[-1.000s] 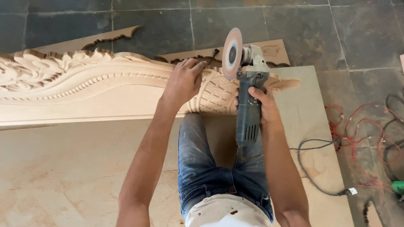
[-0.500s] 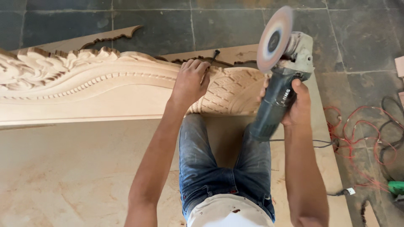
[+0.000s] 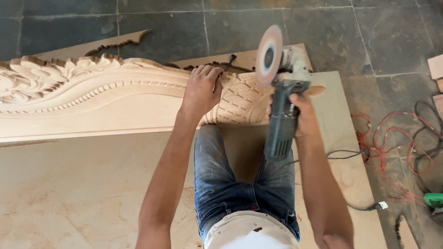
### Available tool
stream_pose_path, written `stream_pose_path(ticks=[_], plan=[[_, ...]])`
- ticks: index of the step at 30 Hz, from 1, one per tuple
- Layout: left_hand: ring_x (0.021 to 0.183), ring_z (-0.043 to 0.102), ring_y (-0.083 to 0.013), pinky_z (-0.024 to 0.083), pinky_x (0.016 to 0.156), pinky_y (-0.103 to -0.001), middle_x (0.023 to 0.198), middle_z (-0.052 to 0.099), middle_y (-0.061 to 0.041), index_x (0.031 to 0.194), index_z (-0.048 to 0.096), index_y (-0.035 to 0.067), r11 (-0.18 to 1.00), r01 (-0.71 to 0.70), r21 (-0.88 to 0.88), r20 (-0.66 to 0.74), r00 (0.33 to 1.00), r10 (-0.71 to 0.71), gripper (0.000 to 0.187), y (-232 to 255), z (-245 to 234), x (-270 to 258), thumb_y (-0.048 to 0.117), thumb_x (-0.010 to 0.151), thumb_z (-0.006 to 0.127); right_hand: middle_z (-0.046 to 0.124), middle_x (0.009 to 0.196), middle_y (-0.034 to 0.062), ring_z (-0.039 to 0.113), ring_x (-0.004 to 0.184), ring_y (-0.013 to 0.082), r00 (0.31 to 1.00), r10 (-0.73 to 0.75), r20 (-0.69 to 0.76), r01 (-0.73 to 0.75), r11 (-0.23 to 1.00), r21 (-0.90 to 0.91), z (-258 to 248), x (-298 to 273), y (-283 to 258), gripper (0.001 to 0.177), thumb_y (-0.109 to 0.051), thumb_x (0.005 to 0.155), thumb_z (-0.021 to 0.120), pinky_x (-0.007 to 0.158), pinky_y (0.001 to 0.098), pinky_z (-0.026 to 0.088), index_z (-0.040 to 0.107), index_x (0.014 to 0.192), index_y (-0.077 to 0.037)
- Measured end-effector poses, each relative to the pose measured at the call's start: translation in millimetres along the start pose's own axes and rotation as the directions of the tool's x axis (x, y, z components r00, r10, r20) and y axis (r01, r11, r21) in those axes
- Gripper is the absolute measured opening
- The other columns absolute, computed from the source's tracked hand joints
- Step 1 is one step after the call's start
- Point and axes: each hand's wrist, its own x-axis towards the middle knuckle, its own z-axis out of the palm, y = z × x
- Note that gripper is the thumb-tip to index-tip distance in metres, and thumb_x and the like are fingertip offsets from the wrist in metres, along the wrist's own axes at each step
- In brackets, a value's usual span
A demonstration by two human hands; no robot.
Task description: The person uses an angle grinder with a sanding disc to smooth the surface of a carved wooden piece. They hold the piece with one hand and operate the tool with the other, moving along the carved details.
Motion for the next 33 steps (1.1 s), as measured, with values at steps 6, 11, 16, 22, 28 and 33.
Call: stream_pose_path(ticks=[6, 11, 16, 22, 28, 33], plan=[[0.106, 0.065, -0.0357, 0.049, 0.098, -0.046, 0.106, 0.071, -0.016, 0.117, 0.07, -0.001, 1.0, -0.023, 0.005, 0.067, 0.997, 0.023, 0.028, -9, -7, 2, 0.002, 0.09, 0.064, 0.069, 0.1, 0.0197, 0.072, 0.082, 0.0306, 0.998, 0.043, 0.038, -0.042, 0.999, -0.02, 7, 11, 23, 0.049, -0.02, 0.083, 0.078, 0.07, 0.0448, 0.062, 0.059, 0.12, 0.006], [0.106, 0.065, -0.0361, 0.049, 0.099, -0.045, 0.108, 0.071, -0.016, 0.12, 0.068, 0.0, 1.0, -0.026, 0.009, 0.052, 0.998, 0.026, 0.029, -13, -4, 1, 0.004, 0.092, 0.065, 0.07, 0.096, 0.0209, 0.071, 0.076, 0.0303, 0.999, 0.042, -0.032, -0.046, 0.993, -0.111, 14, 13, 26, 0.047, -0.017, 0.081, 0.077, 0.066, 0.0445, 0.062, 0.06, 0.117, 0.008], [0.109, 0.065, -0.0363, 0.048, 0.1, -0.046, 0.111, 0.071, -0.017, 0.127, 0.061, 0.0, 0.998, -0.057, 0.012, 0.017, 0.998, 0.057, 0.037, -15, -3, 0, 0.005, 0.091, 0.067, 0.07, 0.094, 0.0206, 0.072, 0.075, 0.0298, 0.999, 0.03, -0.035, -0.036, 0.986, -0.163, 18, 17, 23, 0.046, -0.016, 0.081, 0.078, 0.065, 0.0434, 0.062, 0.061, 0.116, 0.008], [0.102, 0.067, -0.0348, 0.049, 0.093, -0.046, 0.101, 0.073, -0.013, 0.113, 0.055, 0.002, 0.996, 0.04, -0.076, 0.056, 0.998, -0.035, 0.024, -14, -6, 1, 0.005, 0.092, 0.068, 0.07, 0.093, 0.0191, 0.073, 0.075, 0.0277, 0.997, 0.042, -0.063, -0.057, 0.965, -0.256, 20, 22, 18, 0.042, -0.012, 0.082, 0.078, 0.066, 0.0434, 0.064, 0.061, 0.115, 0.008], [0.09, 0.071, -0.0266, 0.048, 0.092, -0.041, 0.091, 0.074, -0.006, 0.107, 0.054, 0.006, 0.999, -0.046, 0.015, -0.03, 0.998, 0.047, 0.022, -16, -13, 1, 0.008, 0.092, 0.07, 0.071, 0.091, 0.0171, 0.072, 0.072, 0.0253, 0.994, 0.018, -0.108, -0.059, 0.919, -0.39, 32, 21, 13, 0.039, -0.01, 0.082, 0.077, 0.063, 0.0382, 0.062, 0.062, 0.114, 0.007], [0.09, 0.07, -0.0272, 0.047, 0.094, -0.04, 0.09, 0.075, -0.005, 0.105, 0.06, 0.006, 0.998, 0.05, -0.029, 0.056, 0.997, -0.048, 0.016, -19, -13, 2, 0.006, 0.092, 0.069, 0.07, 0.089, 0.0117, 0.07, 0.073, 0.0202, 0.995, -0.048, -0.091, -0.007, 0.85, -0.526, 47, 22, 10, 0.039, -0.007, 0.08, 0.078, 0.062, 0.0347, 0.059, 0.063, 0.113, 0.005]])
